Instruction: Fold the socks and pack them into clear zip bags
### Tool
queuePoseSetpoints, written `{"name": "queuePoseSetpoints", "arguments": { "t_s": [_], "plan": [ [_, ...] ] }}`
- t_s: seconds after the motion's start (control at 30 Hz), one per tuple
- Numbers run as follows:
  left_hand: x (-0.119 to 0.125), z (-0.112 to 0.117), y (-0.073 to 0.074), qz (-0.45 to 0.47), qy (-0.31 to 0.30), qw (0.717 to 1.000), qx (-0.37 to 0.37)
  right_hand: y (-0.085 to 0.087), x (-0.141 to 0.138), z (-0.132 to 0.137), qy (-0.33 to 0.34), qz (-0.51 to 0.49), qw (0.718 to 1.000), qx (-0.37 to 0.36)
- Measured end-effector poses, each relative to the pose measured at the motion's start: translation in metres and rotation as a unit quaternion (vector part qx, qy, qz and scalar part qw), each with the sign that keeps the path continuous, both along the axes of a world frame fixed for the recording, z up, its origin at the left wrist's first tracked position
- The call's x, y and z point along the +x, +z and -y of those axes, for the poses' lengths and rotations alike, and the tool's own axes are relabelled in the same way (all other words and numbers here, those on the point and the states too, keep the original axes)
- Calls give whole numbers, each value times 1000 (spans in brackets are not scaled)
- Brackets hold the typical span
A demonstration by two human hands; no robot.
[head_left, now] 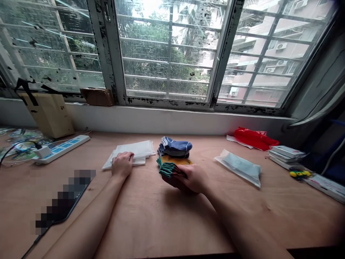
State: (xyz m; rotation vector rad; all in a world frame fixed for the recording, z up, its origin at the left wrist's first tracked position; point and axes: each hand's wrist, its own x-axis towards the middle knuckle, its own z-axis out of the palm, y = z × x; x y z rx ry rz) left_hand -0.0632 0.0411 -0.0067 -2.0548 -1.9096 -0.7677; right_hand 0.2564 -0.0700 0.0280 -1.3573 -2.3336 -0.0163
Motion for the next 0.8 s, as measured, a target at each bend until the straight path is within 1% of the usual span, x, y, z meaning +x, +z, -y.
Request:
{"name": "queuePoseSetpoints", "arguments": {
  "t_s": [0.07,0.1,0.17,0.23,0.27,0.3,0.33,0.37,0.4,0.43,0.47,0.5,0.57,0.6,0.67,0.73,0.8],
  "plan": [
    [2,5,14,12,17,999,35,3,-1,0,-17,-23,999,16],
    [3,9,24,18,24,998,52,5,0,-1,-29,-41,998,23],
    [4,19,52,23,33,995,89,13,3,-4,-49,-88,994,28],
    [6,32,85,0,25,990,141,26,9,-12,-50,-141,988,31],
    [8,39,102,-16,18,988,155,35,12,-16,-39,-167,985,35],
    [11,46,119,-44,-17,988,146,46,16,-21,-23,-191,980,43],
    [16,53,134,-53,-42,987,145,58,19,-25,-6,-214,975,55],
    [23,60,147,-56,-63,988,129,72,23,-29,6,-237,969,68],
    [30,66,159,-43,-71,990,112,86,26,-30,15,-262,962,81],
    [39,72,168,-34,-82,993,76,101,29,-30,26,-280,955,90],
    [48,76,175,-26,-92,995,34,115,32,-27,52,-284,954,81],
    [58,80,180,-18,-106,994,-1,128,34,-22,92,-276,954,69],
    [77,85,186,-3,-165,985,-42,148,36,-8,185,-233,953,55],
    [86,86,187,8,-199,978,-56,154,35,0,218,-206,953,48],
    [100,85,186,34,-259,961,-88,159,32,12,234,-149,960,28],
    [110,82,182,65,-287,948,-122,155,28,15,216,-88,972,9],
    [116,78,177,86,-303,939,-138,148,26,11,191,-36,981,-9]
  ]
}}
